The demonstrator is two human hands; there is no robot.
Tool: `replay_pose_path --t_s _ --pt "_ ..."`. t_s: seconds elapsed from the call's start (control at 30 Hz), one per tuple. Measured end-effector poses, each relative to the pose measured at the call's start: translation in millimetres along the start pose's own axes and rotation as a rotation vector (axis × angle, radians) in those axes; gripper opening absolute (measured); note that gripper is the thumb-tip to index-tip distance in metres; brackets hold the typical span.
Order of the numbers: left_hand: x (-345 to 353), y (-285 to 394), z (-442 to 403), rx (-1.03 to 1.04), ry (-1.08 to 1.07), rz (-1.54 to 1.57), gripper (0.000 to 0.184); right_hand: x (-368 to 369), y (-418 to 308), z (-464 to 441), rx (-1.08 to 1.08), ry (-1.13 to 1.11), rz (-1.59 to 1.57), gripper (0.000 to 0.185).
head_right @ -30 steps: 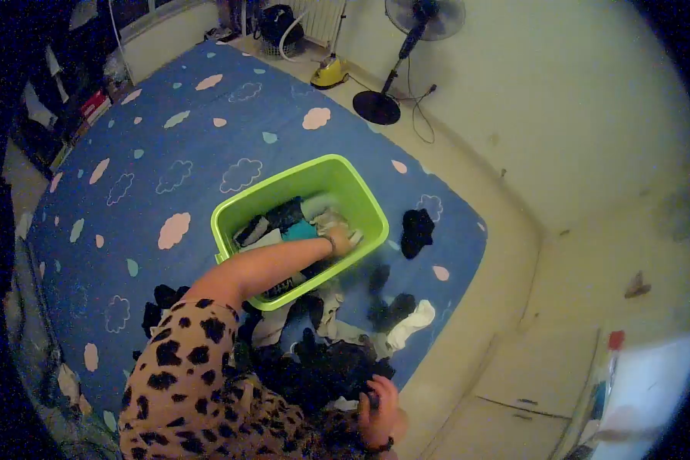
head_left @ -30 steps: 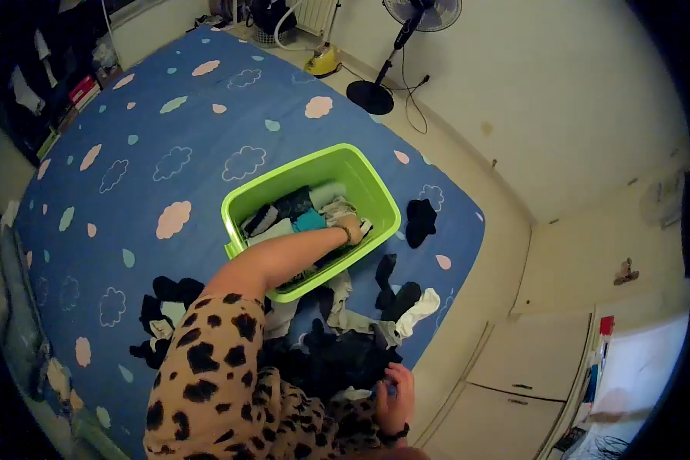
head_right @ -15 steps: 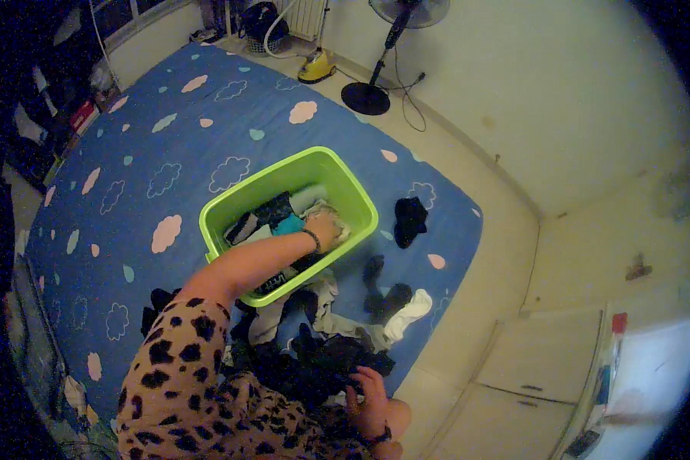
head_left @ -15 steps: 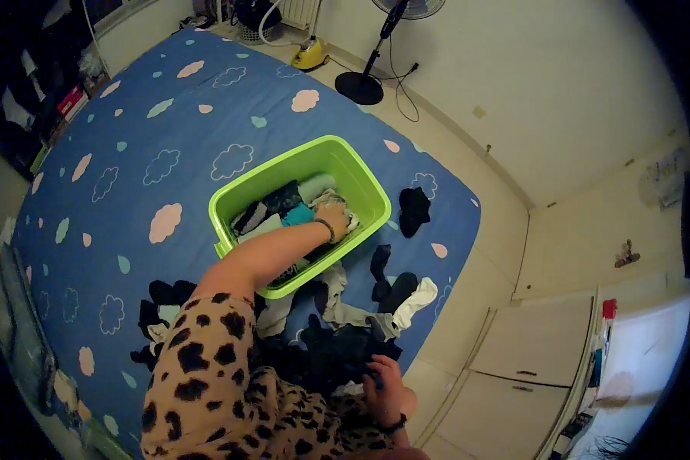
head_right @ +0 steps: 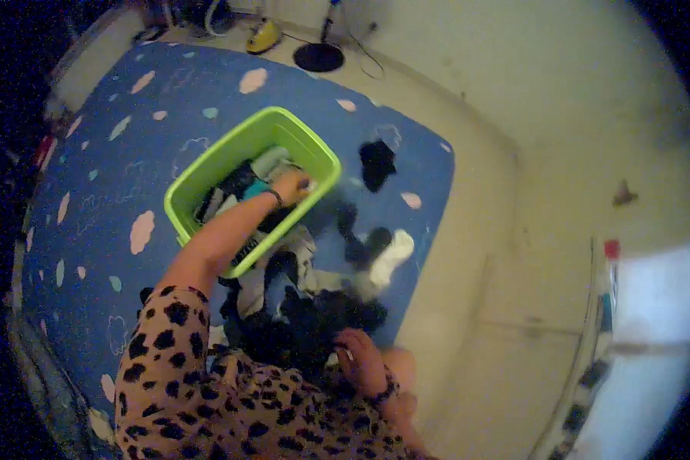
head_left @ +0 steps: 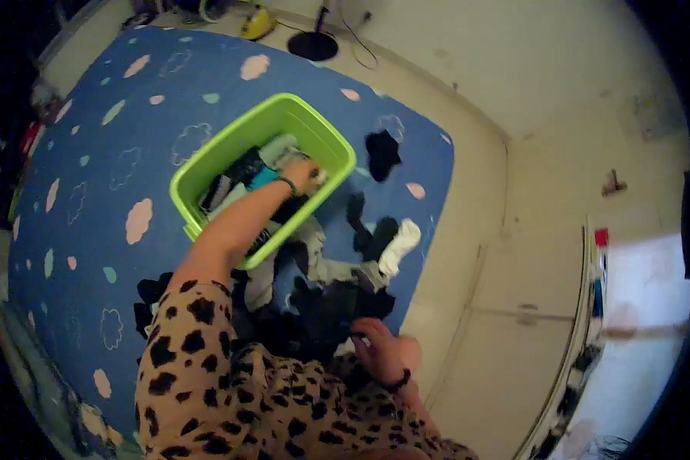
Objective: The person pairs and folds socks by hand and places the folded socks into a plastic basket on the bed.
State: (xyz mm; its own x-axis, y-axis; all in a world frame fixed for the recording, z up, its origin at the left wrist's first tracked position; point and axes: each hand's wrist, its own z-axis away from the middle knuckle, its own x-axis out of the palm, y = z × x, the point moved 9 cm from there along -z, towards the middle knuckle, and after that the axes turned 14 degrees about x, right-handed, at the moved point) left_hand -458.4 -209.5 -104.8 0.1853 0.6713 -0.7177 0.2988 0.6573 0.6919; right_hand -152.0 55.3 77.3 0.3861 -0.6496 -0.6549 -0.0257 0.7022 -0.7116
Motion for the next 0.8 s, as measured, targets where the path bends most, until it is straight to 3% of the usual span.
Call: replay_pose_path --t_s 0.2,0.27,0.43,0.53,0.67,0.73,0.8 --pt "-25 8 0 -0.022 0.010 -0.060 0.051 8 8 7 -0.020 0.020 -0.040 0.024" --pt "-68 27 12 -0.078 0.127 0.132 0.055 17 33 13 -0.003 -0.003 -0.049 0.023" --pt "-205 187 126 0.126 0.453 0.527 0.034 42 91 28 0.007 0.035 0.075 0.016" --pt "-217 230 229 0.123 0.666 0.545 0.024 42 92 37 -0.016 0.049 0.142 0.011" --pt "-115 220 323 -0.171 0.684 0.711 0.015 49 104 40 0.049 0.047 0.236 0.007" --pt "-28 218 342 -0.346 0.578 0.789 0.013 47 104 44 0.012 0.071 0.233 0.007" --pt "56 240 343 -0.311 0.319 0.879 0.012 50 103 50 -0.038 0.068 0.216 0.007"
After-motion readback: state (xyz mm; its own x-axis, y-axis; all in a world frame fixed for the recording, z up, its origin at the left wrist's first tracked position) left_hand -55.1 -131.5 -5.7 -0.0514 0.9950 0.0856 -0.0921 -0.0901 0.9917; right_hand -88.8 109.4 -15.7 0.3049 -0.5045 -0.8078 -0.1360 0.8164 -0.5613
